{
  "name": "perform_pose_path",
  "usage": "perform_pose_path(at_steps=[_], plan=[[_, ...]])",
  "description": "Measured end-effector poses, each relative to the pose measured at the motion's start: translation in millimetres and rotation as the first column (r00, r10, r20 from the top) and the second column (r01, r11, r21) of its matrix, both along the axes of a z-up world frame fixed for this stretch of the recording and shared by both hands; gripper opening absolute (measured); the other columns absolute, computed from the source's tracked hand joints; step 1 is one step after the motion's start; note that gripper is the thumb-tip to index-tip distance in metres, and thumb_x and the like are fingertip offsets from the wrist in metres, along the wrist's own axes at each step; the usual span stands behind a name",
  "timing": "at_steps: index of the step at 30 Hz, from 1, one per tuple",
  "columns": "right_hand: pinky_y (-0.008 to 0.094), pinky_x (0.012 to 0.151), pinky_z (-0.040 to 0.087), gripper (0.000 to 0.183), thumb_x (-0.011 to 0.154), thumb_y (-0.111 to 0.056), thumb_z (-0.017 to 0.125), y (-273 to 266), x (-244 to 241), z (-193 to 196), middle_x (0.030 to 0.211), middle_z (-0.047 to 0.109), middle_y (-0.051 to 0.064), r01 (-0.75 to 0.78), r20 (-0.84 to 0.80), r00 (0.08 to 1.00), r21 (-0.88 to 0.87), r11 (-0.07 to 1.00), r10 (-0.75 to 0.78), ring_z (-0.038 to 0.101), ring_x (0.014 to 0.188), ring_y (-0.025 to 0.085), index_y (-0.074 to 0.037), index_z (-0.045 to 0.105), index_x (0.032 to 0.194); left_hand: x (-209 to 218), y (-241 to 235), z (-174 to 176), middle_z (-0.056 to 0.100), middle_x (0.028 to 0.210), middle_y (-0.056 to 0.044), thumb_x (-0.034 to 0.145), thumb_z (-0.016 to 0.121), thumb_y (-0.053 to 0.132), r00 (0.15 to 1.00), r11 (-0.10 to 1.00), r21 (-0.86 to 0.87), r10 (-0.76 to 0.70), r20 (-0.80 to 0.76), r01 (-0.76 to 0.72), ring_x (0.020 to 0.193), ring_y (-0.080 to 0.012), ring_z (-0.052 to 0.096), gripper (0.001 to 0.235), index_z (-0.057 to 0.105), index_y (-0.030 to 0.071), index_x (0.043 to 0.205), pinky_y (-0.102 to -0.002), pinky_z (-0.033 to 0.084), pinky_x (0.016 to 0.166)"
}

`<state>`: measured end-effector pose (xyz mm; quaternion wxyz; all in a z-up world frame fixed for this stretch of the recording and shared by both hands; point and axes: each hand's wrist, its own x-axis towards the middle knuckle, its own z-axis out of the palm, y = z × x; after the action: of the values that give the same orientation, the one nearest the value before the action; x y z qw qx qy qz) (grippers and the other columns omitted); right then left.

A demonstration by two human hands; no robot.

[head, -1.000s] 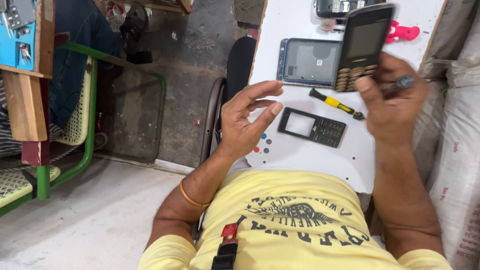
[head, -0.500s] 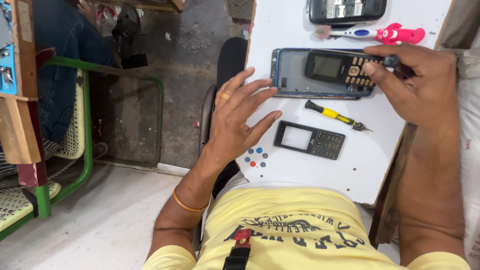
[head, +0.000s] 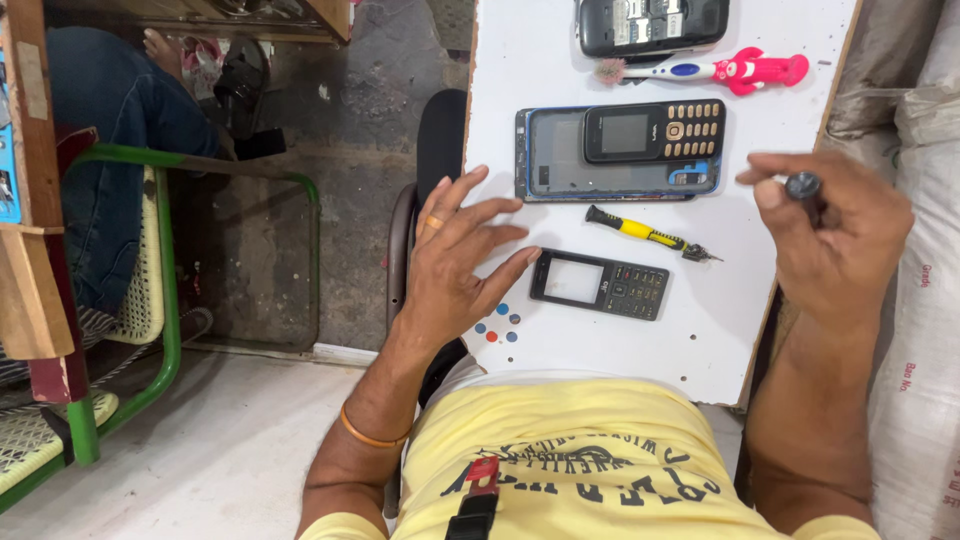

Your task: The person uses a screwdriver to pry open the back cover of a black feature phone, then sets it aside. They then pick up a white smartphone and use a metal prying tool to separate the screen assembly from the frame.

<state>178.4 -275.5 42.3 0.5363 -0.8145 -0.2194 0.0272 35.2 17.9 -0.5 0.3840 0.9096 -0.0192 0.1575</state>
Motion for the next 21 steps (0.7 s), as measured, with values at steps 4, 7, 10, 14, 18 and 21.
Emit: perform_pose_path(at_steps=[4,7,10,14,18,21], plan=[[0.017,0.067,0.045,0.032,0.115,-0.032,0.070,-12.9,-17.2,-10.4,0.101,0.071,0.006,-0.019,-0.001,1.000,0.153,0.988,0.020,0.059,0.072,0.007,-0.001,0.071,0.113,-1.5,-1.8,-9.8,0.073,0.120,-0.002,0.086,0.087,0.022,1.000,0.999,-0.045,-0.005,0.030,0.006,0.143,-0.0286,0.050,0.013,0.077,0.014,0.085,-0.052,0.030,0.125],[0.017,0.066,0.040,0.041,0.115,-0.038,0.069,-19.1,-19.5,-17.4,0.092,0.066,0.005,-0.013,0.088,0.996,0.115,0.993,0.003,0.056,0.071,0.009,0.003,0.076,0.112,-4.1,-1.8,-15.1,0.073,0.119,-0.004,0.086,0.087,0.020,0.999,0.996,-0.087,-0.001,0.032,0.004,0.141,-0.0289,0.053,0.012,0.078,0.012,0.090,-0.051,0.031,0.125],[0.018,0.063,0.036,0.049,0.113,-0.043,0.068,-23.5,-16.6,-20.6,0.082,0.062,0.005,0.020,0.161,0.986,0.094,0.995,-0.035,0.052,0.066,0.010,0.006,0.078,0.111,-4.1,-1.9,-16.6,0.074,0.118,-0.004,0.086,0.087,0.019,0.999,0.996,-0.084,0.008,0.045,-0.004,0.139,-0.0277,0.056,0.013,0.079,0.011,0.093,-0.051,0.032,0.124],[0.021,0.058,0.048,0.050,0.108,-0.043,0.069,-15.3,-14.4,-33.1,0.085,0.069,0.012,0.021,0.035,0.999,0.335,0.942,-0.034,0.063,0.065,0.014,0.007,0.070,0.110,-6.7,-1.2,-18.3,0.074,0.118,-0.003,0.086,0.086,0.018,0.998,0.994,-0.109,0.035,0.050,-0.029,0.139,-0.0267,0.057,0.014,0.079,0.010,0.096,-0.050,0.034,0.124],[0.025,0.061,0.051,0.045,0.113,-0.038,0.068,-6.2,-15.8,-45.0,0.092,0.068,0.017,-0.021,0.034,0.999,0.371,0.928,0.009,0.069,0.077,0.021,0.007,0.065,0.116,-5.0,-1.0,-22.3,0.073,0.122,-0.006,0.086,0.086,0.018,0.998,0.993,-0.112,0.042,0.041,-0.038,0.139,-0.0276,0.056,0.015,0.079,0.009,0.097,-0.050,0.036,0.122],[0.025,0.059,0.052,0.042,0.115,-0.035,0.067,-3.9,-14.8,-56.9,0.093,0.070,0.019,-0.025,0.073,0.997,0.409,0.912,-0.005,0.071,0.079,0.022,0.007,0.065,0.119,-3.2,-0.8,-23.5,0.071,0.125,-0.007,0.087,0.085,0.018,0.998,0.992,-0.121,0.039,0.050,-0.033,0.140,-0.0282,0.055,0.017,0.078,0.008,0.099,-0.050,0.038,0.122]])
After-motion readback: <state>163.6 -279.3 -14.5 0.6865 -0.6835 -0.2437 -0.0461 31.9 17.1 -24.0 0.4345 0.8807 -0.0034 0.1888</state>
